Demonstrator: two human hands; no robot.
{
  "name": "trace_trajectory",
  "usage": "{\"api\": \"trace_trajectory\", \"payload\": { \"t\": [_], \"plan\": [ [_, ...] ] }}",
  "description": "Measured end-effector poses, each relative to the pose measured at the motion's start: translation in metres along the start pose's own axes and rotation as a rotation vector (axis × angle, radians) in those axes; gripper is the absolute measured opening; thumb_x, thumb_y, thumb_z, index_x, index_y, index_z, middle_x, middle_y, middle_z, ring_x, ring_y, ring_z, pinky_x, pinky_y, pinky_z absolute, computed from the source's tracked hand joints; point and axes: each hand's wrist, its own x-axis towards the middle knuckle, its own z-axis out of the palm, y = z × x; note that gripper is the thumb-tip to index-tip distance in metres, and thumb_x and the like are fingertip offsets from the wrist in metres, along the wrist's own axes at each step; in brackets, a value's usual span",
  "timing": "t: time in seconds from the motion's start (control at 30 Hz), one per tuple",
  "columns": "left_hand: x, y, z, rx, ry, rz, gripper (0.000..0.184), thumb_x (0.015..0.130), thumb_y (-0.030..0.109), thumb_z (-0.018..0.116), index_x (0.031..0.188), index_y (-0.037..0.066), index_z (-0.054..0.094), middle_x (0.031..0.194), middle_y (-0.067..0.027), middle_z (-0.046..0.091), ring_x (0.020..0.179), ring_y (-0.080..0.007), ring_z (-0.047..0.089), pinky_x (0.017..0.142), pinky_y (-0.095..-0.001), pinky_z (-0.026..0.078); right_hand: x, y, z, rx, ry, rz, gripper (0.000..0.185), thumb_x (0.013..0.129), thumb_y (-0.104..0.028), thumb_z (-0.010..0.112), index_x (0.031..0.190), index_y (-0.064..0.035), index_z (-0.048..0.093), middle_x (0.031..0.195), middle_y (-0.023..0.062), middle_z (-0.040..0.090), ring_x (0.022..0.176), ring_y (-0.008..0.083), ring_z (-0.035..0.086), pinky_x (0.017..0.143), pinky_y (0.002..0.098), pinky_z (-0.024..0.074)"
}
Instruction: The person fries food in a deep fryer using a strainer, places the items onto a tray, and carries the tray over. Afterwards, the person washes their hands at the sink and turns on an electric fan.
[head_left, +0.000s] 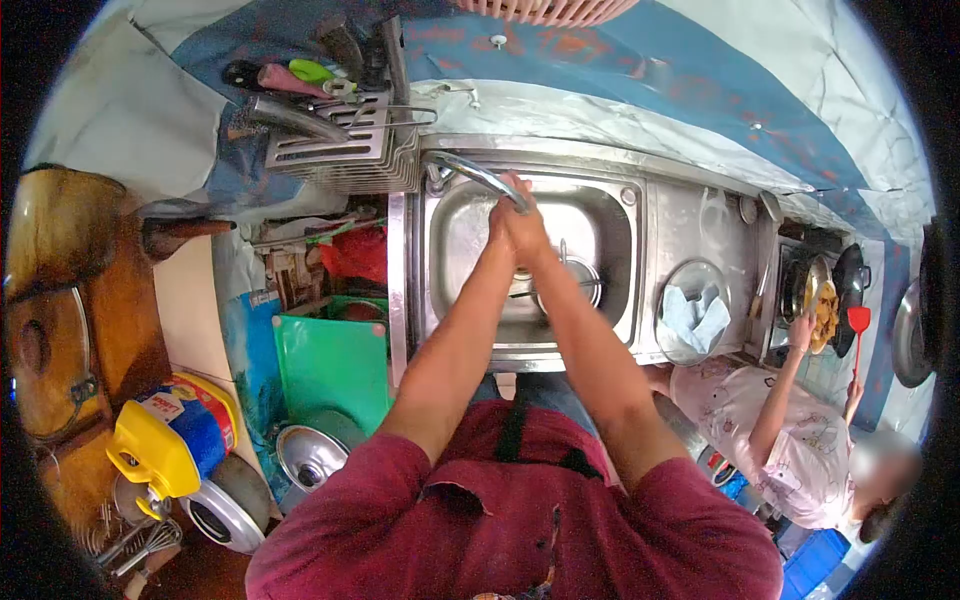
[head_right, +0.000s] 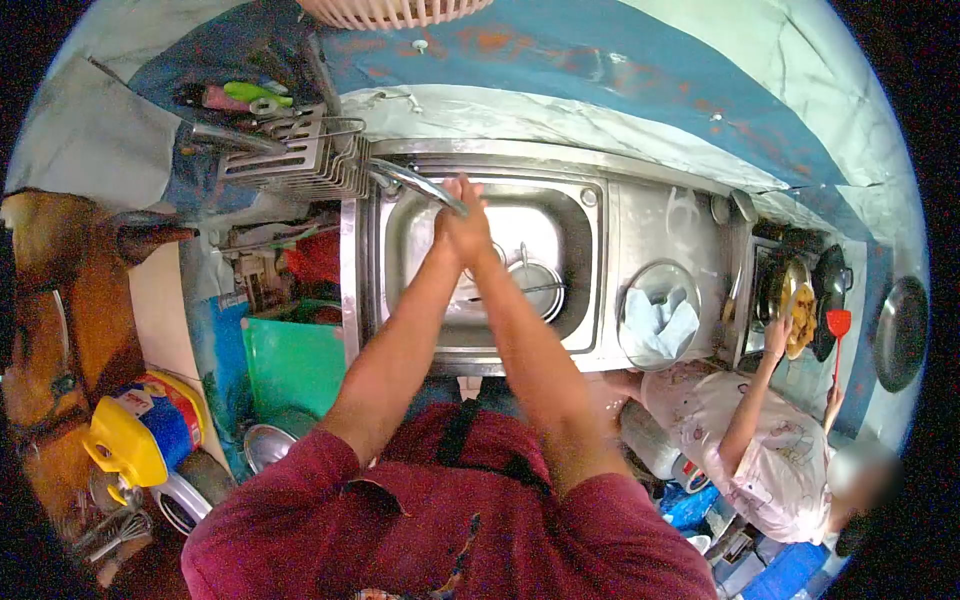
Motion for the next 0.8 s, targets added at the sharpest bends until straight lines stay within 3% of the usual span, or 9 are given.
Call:
{"api": "trace_trajectory", "payload": {
  "t": [0.1, 0.13, 0.23, 0.27, 0.53, 0.6, 0.63, 0.73, 0.8],
  "plan": [
    [-0.08, 0.074, 0.064, -0.164, 0.098, -0.292, 0.063, 0.091, 0.056, 0.046, 0.139, 0.018, 0.032, 0.131, -0.0073, 0.046, 0.109, -0.0264, 0.053, 0.072, -0.0479, 0.052, 0.034, 0.009, -0.003, -0.292, -0.007, -0.194, 0.059, 0.093, -0.05, 0.038, 0.12, 0.0004, 0.054, 0.117, 0.0256, 0.057, 0.109, 0.043, 0.052, 0.09, 0.044, 0.0419],
    [-0.079, 0.061, 0.055, -0.272, 0.11, -0.243, 0.066, 0.089, 0.054, 0.049, 0.137, 0.014, 0.032, 0.132, -0.0094, 0.042, 0.104, -0.0272, 0.056, 0.077, -0.0537, 0.053, 0.034, -0.026, -0.005, -0.264, 0.012, 0.16, 0.057, 0.093, -0.049, 0.037, 0.094, -0.0005, 0.066, 0.098, 0.0241, 0.064, 0.094, 0.0454, 0.057, 0.084, 0.047, 0.044],
    [-0.103, 0.058, 0.058, -0.144, 0.099, -0.204, 0.067, 0.086, 0.048, 0.058, 0.136, 0.01, 0.033, 0.129, -0.0118, 0.043, 0.096, -0.0272, 0.059, 0.075, -0.0541, 0.054, 0.031, -0.042, 0.008, -0.483, 0.173, 0.148, 0.055, 0.094, -0.045, 0.037, 0.075, -0.0027, 0.067, 0.077, 0.0233, 0.064, 0.079, 0.0454, 0.06, 0.077, 0.05, 0.0452],
    [-0.111, 0.049, 0.058, 0.011, 0.11, -0.185, 0.069, 0.083, 0.04, 0.066, 0.136, 0.01, 0.032, 0.121, -0.009, 0.049, 0.097, -0.0232, 0.057, 0.063, -0.04, 0.051, 0.036, -0.034, 0.016, -0.592, 0.275, 0.063, 0.055, 0.094, -0.044, 0.037, 0.07, -0.0057, 0.067, 0.068, 0.0218, 0.063, 0.072, 0.0439, 0.061, 0.071, 0.0517, 0.0466],
    [-0.163, 0.047, 0.07, -0.281, -0.018, -0.356, 0.043, 0.084, 0.034, 0.065, 0.116, 0.011, 0.049, 0.097, -0.0074, 0.058, 0.082, -0.0225, 0.059, 0.076, -0.0385, 0.051, 0.048, -0.009, 0.023, -0.596, 0.141, -0.404, 0.04, 0.092, -0.036, 0.047, 0.071, -0.0074, 0.066, 0.059, 0.0188, 0.06, 0.057, 0.0422, 0.059, 0.055, 0.0487, 0.0467],
    [-0.123, 0.04, 0.046, -0.417, -0.123, -0.267, 0.045, 0.086, 0.044, 0.061, 0.115, 0.012, 0.05, 0.096, -0.0071, 0.059, 0.082, -0.0211, 0.059, 0.075, -0.0372, 0.052, 0.058, 0.012, 0.025, 0.212, 0.091, 0.547, 0.033, 0.089, -0.034, 0.053, 0.091, -0.0019, 0.063, 0.073, 0.0205, 0.064, 0.069, 0.04, 0.063, 0.063, 0.0473, 0.0484],
    [-0.098, 0.051, 0.047, -0.636, -0.062, -0.36, 0.043, 0.087, 0.046, 0.06, 0.112, 0.012, 0.051, 0.095, -0.0064, 0.058, 0.082, -0.0195, 0.059, 0.074, -0.0353, 0.052, 0.05, 0.005, 0.019, 0.209, 0.095, 0.549, 0.033, 0.089, -0.034, 0.053, 0.091, -0.0019, 0.063, 0.073, 0.0205, 0.064, 0.069, 0.04, 0.063, 0.063, 0.0473, 0.0484],
    [-0.02, 0.009, 0.012, -0.512, -0.073, -0.211, 0.041, 0.088, 0.045, 0.059, 0.108, 0.01, 0.053, 0.092, -0.0041, 0.059, 0.078, -0.017, 0.059, 0.072, -0.0322, 0.051, 0.008, -0.049, -0.012, -0.027, 0.023, 0.118, 0.036, 0.095, -0.023, 0.042, 0.086, 0.0053, 0.064, 0.076, 0.0183, 0.065, 0.073, 0.0231, 0.057, 0.069, 0.0386, 0.0427],
    [0.007, -0.009, 0.002, -0.467, 0.016, -0.214, 0.039, 0.088, 0.044, 0.059, 0.106, 0.01, 0.054, 0.091, -0.0033, 0.059, 0.077, -0.0157, 0.059, 0.07, -0.0307, 0.051, -0.017, -0.049, -0.014, -0.157, 0.09, -0.03, 0.03, 0.091, -0.022, 0.048, 0.099, 0.0053, 0.057, 0.093, 0.022, 0.058, 0.088, 0.029, 0.053, 0.077, 0.0398, 0.0423]
  ]
}}
